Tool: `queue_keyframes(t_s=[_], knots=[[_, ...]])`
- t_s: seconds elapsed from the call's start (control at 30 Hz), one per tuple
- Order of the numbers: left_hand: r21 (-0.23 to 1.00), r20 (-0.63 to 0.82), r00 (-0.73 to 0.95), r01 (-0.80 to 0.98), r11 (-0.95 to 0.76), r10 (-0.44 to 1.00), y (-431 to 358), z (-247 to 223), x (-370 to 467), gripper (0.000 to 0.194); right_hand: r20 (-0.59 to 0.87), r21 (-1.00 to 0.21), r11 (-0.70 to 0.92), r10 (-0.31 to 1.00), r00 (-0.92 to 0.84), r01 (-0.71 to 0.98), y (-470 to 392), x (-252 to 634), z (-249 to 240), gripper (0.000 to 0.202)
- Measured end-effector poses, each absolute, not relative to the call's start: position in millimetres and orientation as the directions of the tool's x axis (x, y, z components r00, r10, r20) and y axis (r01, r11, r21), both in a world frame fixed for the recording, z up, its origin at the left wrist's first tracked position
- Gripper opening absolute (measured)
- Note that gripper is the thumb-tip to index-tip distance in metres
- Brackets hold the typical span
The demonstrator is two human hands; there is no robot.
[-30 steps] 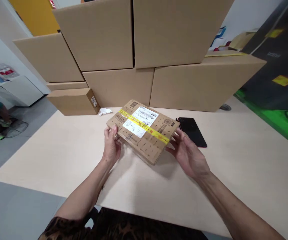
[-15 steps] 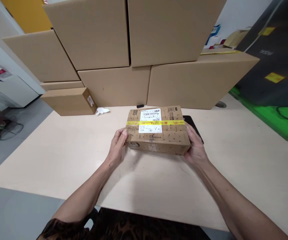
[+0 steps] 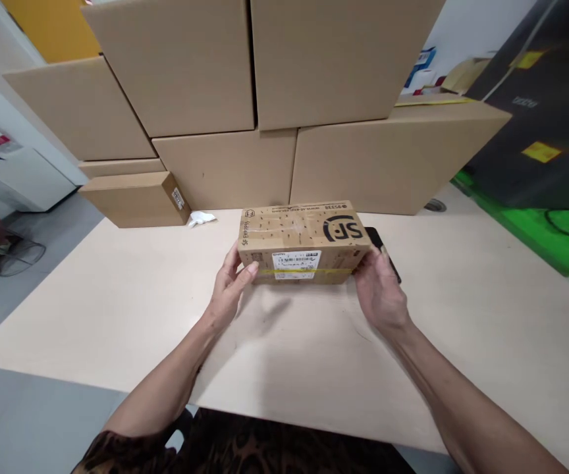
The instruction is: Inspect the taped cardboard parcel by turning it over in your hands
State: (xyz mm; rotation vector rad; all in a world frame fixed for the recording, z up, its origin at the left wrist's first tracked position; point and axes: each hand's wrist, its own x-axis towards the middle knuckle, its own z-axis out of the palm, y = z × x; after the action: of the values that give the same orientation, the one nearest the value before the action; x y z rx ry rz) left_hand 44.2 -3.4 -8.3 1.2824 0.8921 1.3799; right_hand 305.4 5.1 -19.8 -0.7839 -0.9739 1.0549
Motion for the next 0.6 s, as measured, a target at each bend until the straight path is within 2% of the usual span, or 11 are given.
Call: queue_keyframes(t_s=[0.07,0.2,0.37,0.47,0.6], knots=[[0.949,0.246,0.053,-0.218,-0.229,0.968,-3,-5,46,0.058,0.300,-0.876,0.349,0.935,0.190,-0.334,3,305,-20,0.045],[0.900,0.278,-0.090,-0.324,-0.292,0.956,-2,-7,48,0.069,0.314,-0.840,0.408,0.903,0.293,-0.358,2,307,-23,0.044],[0.932,0.122,-0.159,-0.322,-0.169,0.980,-4,-7,50,0.055,0.217,-0.875,0.347,0.905,0.366,-0.338,2,312,-26,0.036],[0.946,0.063,-0.059,-0.314,-0.079,0.996,-5,0,50,0.052,0.191,-0.896,0.307,0.918,0.348,-0.319,0,314,-24,0.032],[0.944,0.097,0.112,-0.326,-0.056,0.989,-6,8,46,0.051,0.139,-0.886,0.267,0.933,0.333,-0.378,-1,316,-20,0.031]])
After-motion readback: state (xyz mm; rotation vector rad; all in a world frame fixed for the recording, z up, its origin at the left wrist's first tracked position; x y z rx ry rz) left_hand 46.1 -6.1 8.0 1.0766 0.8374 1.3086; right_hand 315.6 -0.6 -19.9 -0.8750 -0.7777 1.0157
